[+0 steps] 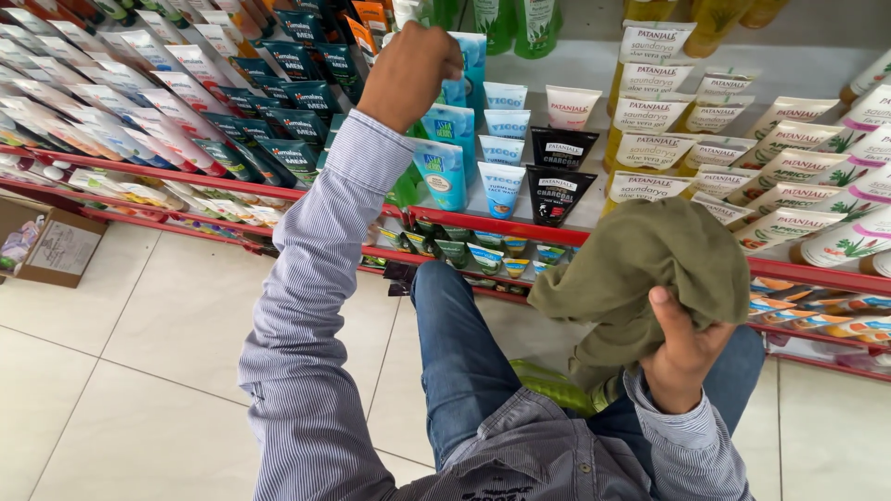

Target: Wiping and cleaning face wash tubes and other skincare products on a shelf using a cloth.

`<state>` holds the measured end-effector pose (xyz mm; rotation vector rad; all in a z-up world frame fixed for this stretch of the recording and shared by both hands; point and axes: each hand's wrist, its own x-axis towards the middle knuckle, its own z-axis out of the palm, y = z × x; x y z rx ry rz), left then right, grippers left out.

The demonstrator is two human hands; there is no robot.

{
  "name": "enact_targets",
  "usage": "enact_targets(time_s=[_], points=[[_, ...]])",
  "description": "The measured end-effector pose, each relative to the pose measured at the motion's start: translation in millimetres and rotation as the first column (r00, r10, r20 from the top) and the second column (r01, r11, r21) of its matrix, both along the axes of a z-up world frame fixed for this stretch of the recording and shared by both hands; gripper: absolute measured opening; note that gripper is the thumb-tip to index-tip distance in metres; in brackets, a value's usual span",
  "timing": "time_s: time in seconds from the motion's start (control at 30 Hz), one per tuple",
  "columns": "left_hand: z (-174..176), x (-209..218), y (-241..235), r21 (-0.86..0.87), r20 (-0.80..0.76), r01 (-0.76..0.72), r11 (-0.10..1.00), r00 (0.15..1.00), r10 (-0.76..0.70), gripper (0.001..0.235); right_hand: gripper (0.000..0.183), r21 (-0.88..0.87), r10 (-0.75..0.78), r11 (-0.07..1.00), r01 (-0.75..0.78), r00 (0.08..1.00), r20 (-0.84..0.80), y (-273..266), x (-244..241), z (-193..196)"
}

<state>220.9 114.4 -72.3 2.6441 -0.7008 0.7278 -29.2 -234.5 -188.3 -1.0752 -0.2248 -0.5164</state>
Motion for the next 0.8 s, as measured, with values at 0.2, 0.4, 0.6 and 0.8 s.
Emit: enact_targets(time_s=[0.2, 0.4, 0.6, 0.8], points=[[9, 19, -22, 0.106, 0.212, -0.081, 0.991, 0.976, 0.057, 0.007, 0.056, -0.013, -0.001, 1.0, 0.002, 1.0, 0.009, 0, -3, 1], [-10, 55, -23, 0.298, 0.418, -0.182, 0.937, 0.908, 0.043, 0.022, 0.057, -0.018, -0.019, 1.0, 0.019, 1.0, 0.022, -2, -9, 14], [-13, 60, -22, 0.226, 0.368, -0.159, 0.961, 0.927, 0.067, 0.018, 0.058, -0.029, -0.039, 0.999, 0.04, 0.999, 0.015, -6, -11, 8], [-6, 44, -18, 0.202, 0.383, -0.191, 0.961, 0.918, 0.102, 0.015, 0.06, 0.0, -0.018, 1.0, 0.018, 1.0, 0.02, -2, -11, 10]])
